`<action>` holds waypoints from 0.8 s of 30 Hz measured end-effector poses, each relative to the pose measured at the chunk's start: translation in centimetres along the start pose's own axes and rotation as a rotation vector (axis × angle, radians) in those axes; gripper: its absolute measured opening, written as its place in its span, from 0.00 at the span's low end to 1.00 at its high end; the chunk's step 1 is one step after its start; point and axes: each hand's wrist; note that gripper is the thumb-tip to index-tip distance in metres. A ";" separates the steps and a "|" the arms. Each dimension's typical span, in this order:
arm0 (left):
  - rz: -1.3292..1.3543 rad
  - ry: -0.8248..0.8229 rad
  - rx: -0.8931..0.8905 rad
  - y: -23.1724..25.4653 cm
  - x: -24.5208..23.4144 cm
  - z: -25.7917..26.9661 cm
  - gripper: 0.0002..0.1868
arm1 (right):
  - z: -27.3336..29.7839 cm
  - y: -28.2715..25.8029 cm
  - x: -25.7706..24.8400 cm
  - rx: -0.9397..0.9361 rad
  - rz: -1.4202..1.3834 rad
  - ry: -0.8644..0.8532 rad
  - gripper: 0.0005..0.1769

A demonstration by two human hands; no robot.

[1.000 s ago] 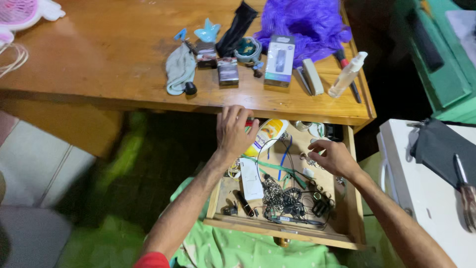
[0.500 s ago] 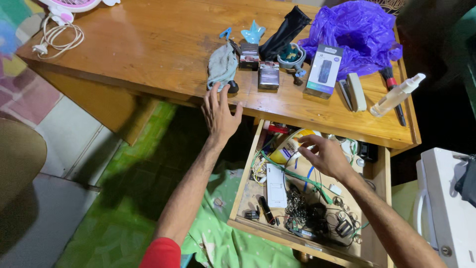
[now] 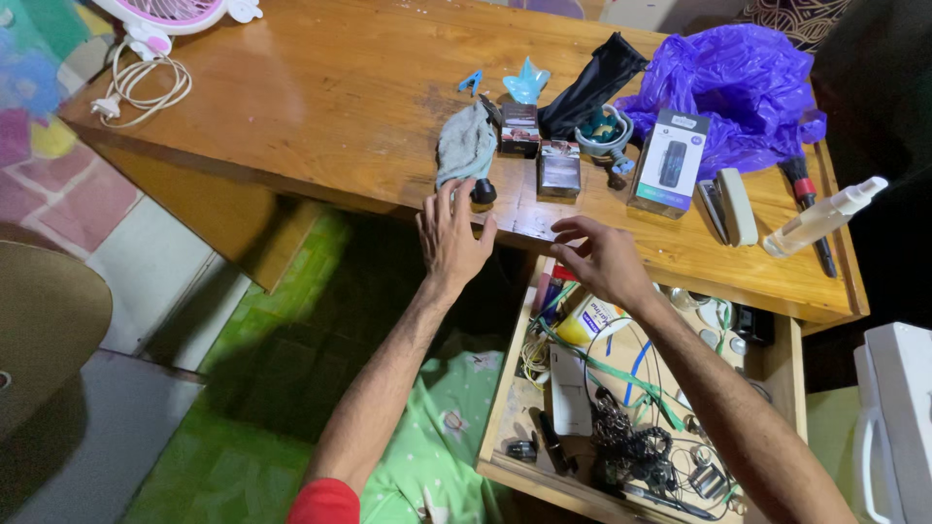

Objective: The person removes various items from a cluttered wooden drawer and places them on the desk surface. Items handled include a purple plastic bag, a face mask, a small black pouch, a screwdriver, a stapler, a box, a black pouch, a bottle of lotion, and a perfume bottle. The person continues to remove items one by one, including jewelry and small boxes, arranging them on the desk.

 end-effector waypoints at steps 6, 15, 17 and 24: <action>0.005 -0.040 0.035 -0.3 -0.8 -1.3 0.33 | -3.5 0.1 1.5 -0.013 -0.003 0.011 0.20; 0.039 -0.096 0.127 -0.8 0.0 -3.3 0.27 | -7.0 0.8 2.8 0.004 -0.015 0.003 0.24; 0.068 -0.117 0.142 -0.8 0.4 -3.7 0.25 | -7.5 1.2 3.1 -0.006 0.001 0.007 0.24; 0.075 -0.173 0.142 0.1 2.4 -5.6 0.23 | -9.2 2.6 3.7 -0.001 -0.035 0.023 0.24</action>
Point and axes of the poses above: each hand's wrist, its own z-axis away from the middle knuckle, its own x-axis out of the palm, y = z × x, and after that the axes turned 11 degrees about -x, right-handed
